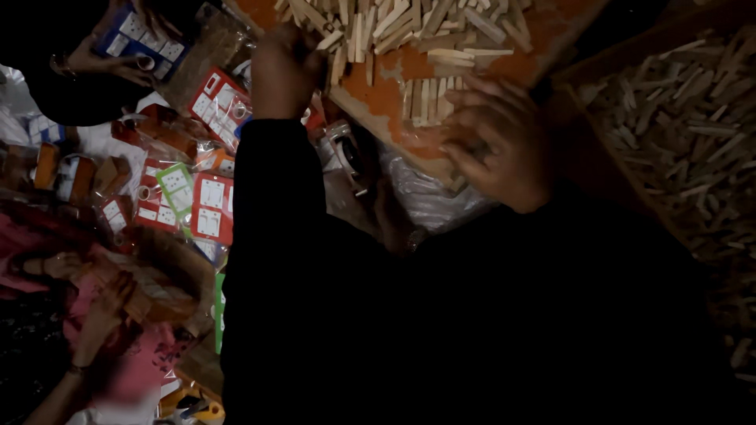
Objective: The person sits on the floor assembling wooden clothespins, picking clothespin halves from a tray and pressing pairs together by hand to clip them closed, then setting the finished clothespins aside. Other workers assemble clothespins nearby.
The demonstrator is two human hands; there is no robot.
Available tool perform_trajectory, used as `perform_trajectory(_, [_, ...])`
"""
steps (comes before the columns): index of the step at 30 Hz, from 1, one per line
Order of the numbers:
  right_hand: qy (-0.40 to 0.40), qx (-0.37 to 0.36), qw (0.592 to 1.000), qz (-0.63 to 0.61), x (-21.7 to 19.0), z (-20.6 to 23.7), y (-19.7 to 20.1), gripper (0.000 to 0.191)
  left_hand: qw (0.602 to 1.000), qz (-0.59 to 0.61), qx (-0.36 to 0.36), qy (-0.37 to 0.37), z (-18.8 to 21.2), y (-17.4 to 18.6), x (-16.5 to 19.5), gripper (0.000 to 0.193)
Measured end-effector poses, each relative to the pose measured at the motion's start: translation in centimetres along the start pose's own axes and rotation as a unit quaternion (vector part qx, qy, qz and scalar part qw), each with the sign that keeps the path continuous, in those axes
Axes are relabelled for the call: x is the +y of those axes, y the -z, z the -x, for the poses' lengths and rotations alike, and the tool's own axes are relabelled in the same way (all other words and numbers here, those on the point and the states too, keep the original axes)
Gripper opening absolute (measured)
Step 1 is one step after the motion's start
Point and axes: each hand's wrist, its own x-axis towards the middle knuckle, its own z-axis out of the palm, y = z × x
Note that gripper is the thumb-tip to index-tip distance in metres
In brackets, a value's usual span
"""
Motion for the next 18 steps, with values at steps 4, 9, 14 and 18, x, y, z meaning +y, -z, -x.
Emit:
perform_trajectory(4, [-0.021, -0.019, 1.0, 0.002, -0.1, 0.2, 0.6, 0.029, 0.982, -0.087, 0.107, -0.129, 1.4, 0.9, 1.4, 0.01])
perform_trajectory(9, [-0.021, -0.017, 1.0, 0.009, -0.2, 0.5, 1.1, 0.03, 0.983, -0.049, 0.146, -0.1, 8.8, 3.4, 7.4, 0.016])
perform_trajectory(14, [-0.006, -0.012, 1.0, 0.026, -0.1, 0.8, 1.2, 0.032, 0.988, -0.048, 0.074, -0.126, 16.2, 2.2, 14.6, 0.018])
perform_trajectory(18, [-0.01, -0.011, 0.999, 0.033, -0.3, 1.1, 1.4, 0.037, 0.994, 0.004, 0.063, -0.085, 17.9, 0.2, 17.5, 0.016])
